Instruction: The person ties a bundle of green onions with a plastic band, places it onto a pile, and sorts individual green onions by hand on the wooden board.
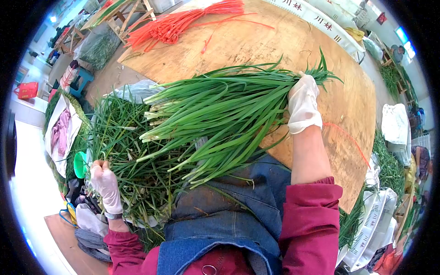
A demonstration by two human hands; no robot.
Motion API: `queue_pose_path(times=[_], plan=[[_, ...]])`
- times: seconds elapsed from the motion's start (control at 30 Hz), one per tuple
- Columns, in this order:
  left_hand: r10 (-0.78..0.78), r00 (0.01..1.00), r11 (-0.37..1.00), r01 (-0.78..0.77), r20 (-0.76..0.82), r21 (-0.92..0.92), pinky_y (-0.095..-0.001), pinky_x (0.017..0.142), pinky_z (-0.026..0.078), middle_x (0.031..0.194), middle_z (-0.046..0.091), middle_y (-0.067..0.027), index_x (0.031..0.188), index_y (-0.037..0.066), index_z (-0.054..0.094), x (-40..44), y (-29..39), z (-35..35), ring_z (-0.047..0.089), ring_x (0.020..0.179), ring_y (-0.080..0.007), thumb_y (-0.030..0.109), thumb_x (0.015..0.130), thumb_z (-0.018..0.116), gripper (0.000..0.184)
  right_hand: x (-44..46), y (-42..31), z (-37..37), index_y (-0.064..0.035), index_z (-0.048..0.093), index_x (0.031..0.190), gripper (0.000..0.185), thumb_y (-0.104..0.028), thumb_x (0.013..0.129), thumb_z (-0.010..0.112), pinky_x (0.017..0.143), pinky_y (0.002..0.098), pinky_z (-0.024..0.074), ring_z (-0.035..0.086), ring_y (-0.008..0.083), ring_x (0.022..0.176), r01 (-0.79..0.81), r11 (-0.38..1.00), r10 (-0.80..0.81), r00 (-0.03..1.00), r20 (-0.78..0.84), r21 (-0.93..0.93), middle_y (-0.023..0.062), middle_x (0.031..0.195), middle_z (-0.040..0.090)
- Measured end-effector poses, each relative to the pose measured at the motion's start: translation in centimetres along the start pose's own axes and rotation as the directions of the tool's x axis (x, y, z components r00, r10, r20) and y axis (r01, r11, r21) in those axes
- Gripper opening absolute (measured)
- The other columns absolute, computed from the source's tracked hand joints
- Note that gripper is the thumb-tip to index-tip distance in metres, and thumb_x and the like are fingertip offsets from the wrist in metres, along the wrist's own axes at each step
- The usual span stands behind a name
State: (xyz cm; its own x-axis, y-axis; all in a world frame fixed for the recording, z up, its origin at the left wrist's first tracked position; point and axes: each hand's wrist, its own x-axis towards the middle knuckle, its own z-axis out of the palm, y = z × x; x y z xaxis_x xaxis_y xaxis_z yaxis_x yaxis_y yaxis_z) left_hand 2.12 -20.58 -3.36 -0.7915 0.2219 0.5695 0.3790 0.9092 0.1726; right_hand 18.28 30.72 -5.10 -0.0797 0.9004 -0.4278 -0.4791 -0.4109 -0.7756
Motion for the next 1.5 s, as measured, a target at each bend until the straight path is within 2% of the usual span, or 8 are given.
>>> queue_pose_path(times=[0.4, 0.7, 0.8, 0.93, 1.1, 1.2, 1.3, 1.5], plan=[[0.606, 0.753, 0.773, -0.483, 0.256, -0.411, -0.0397, 0.058, 0.041, 0.060, 0.056, -0.0133, 0.084, 0.003, 0.064, -2.4, 15.5, 2.4, 0.055, 0.056, -0.0285, 0.029, 0.078, 0.063, 0.026, -2.5, -1.9, 0.9, -0.0021, 0.059, 0.083, 0.037, -0.025, 0.092, 0.031, 0.072, 0.0279, 0.0423, 0.054, 0.0220, 0.070, 0.011, 0.930, 0.052, 0.986, 0.160, -0.369, 0.0083, 0.080, 0.063], [0.362, 0.667, 0.630, 0.339, 0.651, -0.698, -0.0284, 0.065, 0.047, 0.081, 0.066, -0.0169, 0.095, -0.003, 0.064, -0.3, 13.5, 1.5, 0.062, 0.071, -0.0214, 0.011, 0.076, 0.067, 0.024, -7.4, -2.7, 3.4, 0.0007, 0.059, 0.088, 0.020, -0.012, 0.089, 0.044, 0.064, 0.0297, 0.0417, 0.051, 0.0171, 0.066, 0.236, 0.872, -0.078, 0.932, 0.355, -0.429, 0.0054, 0.076, 0.061], [0.322, 0.693, 0.749, 0.230, 0.645, -0.621, -0.0300, 0.060, 0.046, 0.074, 0.064, -0.0136, 0.088, -0.002, 0.064, 2.4, 10.5, -0.7, 0.059, 0.064, -0.0201, 0.010, 0.076, 0.066, 0.017, -3.8, -2.0, 2.6, -0.0004, 0.062, 0.086, 0.016, -0.010, 0.085, 0.050, 0.060, 0.0305, 0.0422, 0.053, 0.0163, 0.064, 0.649, -0.155, -0.293, 0.690, 0.662, -0.745, 0.0054, 0.073, 0.061], [0.076, 0.925, 0.954, 0.041, 0.373, -0.298, -0.0347, 0.056, 0.044, 0.064, 0.058, -0.0111, 0.073, 0.000, 0.060, 3.9, 1.1, -0.6, 0.055, 0.058, -0.0220, 0.009, 0.075, 0.064, 0.010, 8.6, 0.1, -1.0, -0.0089, 0.067, 0.082, 0.015, -0.019, 0.082, 0.057, 0.062, 0.0309, 0.0479, 0.064, 0.0212, 0.081, 0.400, -0.896, 0.032, 0.490, 0.871, -0.192, 0.0080, 0.085, 0.067], [0.306, 0.948, 0.850, -0.312, 0.084, 0.425, -0.0380, 0.059, 0.043, 0.068, 0.056, -0.0114, 0.078, 0.002, 0.059, 2.5, -2.3, -3.5, 0.054, 0.064, -0.0280, 0.007, 0.077, 0.058, 0.005, 2.0, -2.3, -0.7, -0.0171, 0.069, 0.080, 0.010, -0.022, 0.079, 0.060, 0.058, 0.0289, 0.0468, 0.065, 0.0161, 0.080, 0.189, -0.978, 0.031, 0.563, 0.826, -0.092, 0.0022, 0.082, 0.067], [0.431, 0.889, 0.777, -0.276, 0.158, -0.566, -0.0355, 0.063, 0.048, 0.076, 0.061, -0.0122, 0.085, 0.004, 0.062, -2.2, 5.0, -1.7, 0.058, 0.068, -0.0251, 0.013, 0.082, 0.061, 0.010, -1.0, -2.6, 0.7, -0.0179, 0.068, 0.078, 0.008, -0.021, 0.078, 0.061, 0.058, 0.0296, 0.0468, 0.065, 0.0170, 0.078, 0.210, -0.976, 0.088, 0.628, 0.773, -0.059, 0.0026, 0.080, 0.067], [0.392, 0.693, 0.851, -0.023, 0.605, -0.525, -0.0385, 0.067, 0.052, 0.091, 0.063, -0.0200, 0.096, 0.000, 0.062, -3.4, 12.5, -0.6, 0.063, 0.079, -0.0344, 0.019, 0.084, 0.056, 0.023, 0.4, -2.2, 0.1, -0.0175, 0.068, 0.078, 0.008, -0.020, 0.078, 0.061, 0.056, 0.0297, 0.0465, 0.065, 0.0173, 0.076, 0.208, -0.977, 0.099, 0.648, 0.755, -0.050, 0.0028, 0.080, 0.067], [0.512, 0.736, 0.745, -0.124, 0.443, -0.655, -0.0282, 0.060, 0.048, 0.076, 0.065, -0.0139, 0.089, 0.004, 0.065, -3.9, 10.8, 2.8, 0.062, 0.067, -0.0222, 0.011, 0.085, 0.057, 0.011, -1.7, -2.4, 0.5, -0.0137, 0.068, 0.076, 0.010, -0.017, 0.078, 0.059, 0.055, 0.0309, 0.0469, 0.064, 0.0187, 0.072, 0.152, -0.988, 0.082, 0.634, 0.769, -0.020, 0.0044, 0.076, 0.066]])
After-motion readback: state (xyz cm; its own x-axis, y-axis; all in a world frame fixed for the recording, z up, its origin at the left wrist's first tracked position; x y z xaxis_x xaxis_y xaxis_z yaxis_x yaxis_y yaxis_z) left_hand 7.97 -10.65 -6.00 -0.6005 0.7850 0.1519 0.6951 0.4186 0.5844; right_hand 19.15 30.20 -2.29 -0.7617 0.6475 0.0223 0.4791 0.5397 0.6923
